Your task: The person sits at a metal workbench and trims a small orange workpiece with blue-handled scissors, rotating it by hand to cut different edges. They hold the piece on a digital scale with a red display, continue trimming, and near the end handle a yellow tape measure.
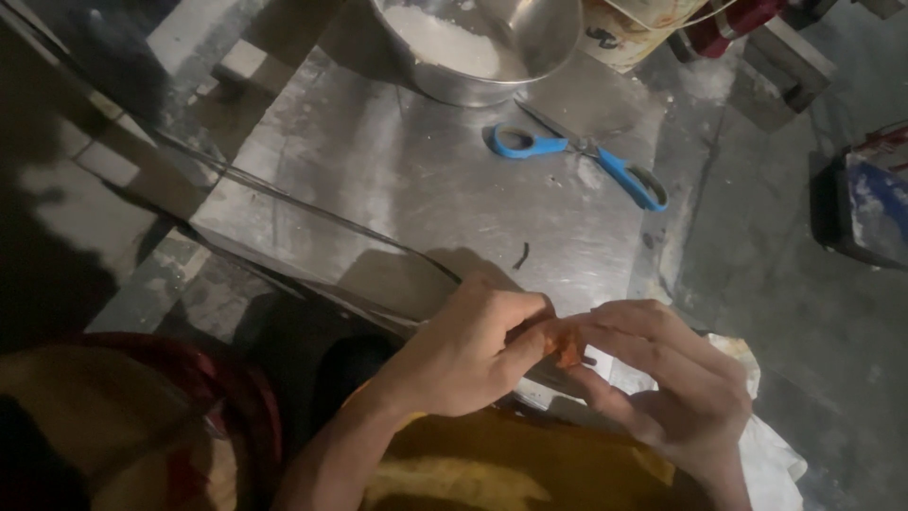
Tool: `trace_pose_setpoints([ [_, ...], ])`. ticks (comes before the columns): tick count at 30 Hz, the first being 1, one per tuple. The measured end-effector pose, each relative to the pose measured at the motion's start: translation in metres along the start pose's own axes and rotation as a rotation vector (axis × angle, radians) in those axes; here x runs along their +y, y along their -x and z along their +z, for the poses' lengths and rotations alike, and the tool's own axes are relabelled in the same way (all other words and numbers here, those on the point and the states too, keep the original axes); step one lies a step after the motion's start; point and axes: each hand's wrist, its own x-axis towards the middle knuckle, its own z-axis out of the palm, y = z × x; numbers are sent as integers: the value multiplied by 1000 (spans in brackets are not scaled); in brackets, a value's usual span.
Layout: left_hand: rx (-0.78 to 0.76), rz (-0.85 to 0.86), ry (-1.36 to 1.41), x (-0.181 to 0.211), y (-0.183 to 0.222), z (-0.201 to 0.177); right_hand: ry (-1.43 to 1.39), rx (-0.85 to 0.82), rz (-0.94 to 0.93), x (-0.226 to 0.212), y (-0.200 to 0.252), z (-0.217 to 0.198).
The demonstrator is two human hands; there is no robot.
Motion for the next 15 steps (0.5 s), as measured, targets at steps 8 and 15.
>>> trace_pose_setpoints([
  [8,20,18,16,4,0,-2,66,32,1,-8,-5,3],
  [15,51,86,-22,6,3,-3,104,44,30,-14,-1,5],
])
